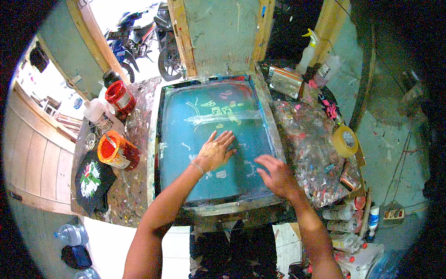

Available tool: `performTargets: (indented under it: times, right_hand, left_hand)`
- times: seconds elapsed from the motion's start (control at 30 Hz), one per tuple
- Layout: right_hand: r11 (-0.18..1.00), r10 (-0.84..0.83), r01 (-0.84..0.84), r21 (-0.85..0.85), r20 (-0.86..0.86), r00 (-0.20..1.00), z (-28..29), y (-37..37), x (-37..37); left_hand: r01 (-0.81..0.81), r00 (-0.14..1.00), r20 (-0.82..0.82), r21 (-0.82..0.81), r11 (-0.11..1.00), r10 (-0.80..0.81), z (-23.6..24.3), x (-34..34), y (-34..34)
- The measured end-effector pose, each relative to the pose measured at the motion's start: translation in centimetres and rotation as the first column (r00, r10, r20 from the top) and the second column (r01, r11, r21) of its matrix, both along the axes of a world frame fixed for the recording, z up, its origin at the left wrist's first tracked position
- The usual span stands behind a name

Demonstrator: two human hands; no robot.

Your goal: The person mixes orange ink in a container with a spoon, then pours it onto a screen printing frame. They use a squeegee to spread the ink across the screen and press a black t-shirt onto the inked surface to transfer the design.

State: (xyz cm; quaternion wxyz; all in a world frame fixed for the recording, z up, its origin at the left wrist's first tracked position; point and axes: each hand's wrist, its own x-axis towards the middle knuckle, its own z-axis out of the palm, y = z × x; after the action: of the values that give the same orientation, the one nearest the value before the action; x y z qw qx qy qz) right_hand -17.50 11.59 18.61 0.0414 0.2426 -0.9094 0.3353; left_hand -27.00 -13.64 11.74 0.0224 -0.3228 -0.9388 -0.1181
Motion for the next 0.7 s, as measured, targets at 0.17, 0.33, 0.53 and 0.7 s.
performTargets:
  times: [0.17,0.33,0.53,0.7]
  right_hand:
    - [0.971,-0.229,0.226,-0.075,-0.028,0.973,1.4,2.8,10.5]
    - [0.916,-0.375,0.397,-0.064,0.216,0.901,-3.1,3.9,21.5]
    - [0.954,-0.183,0.068,0.293,0.386,0.904,-7.0,3.4,28.6]
    - [0.992,-0.114,0.111,0.052,0.056,0.992,-1.0,7.9,17.8]
  left_hand:
    - [-0.030,0.984,0.176,0.054,0.998,0.020,2.6,7.2,-2.9]
    - [-0.169,0.946,0.301,0.136,0.976,0.122,5.6,15.7,-6.4]
    - [-0.156,0.986,0.085,0.166,0.974,0.143,5.8,21.3,-6.3]
    - [-0.253,0.967,0.119,0.301,0.919,0.227,4.6,21.9,-6.1]
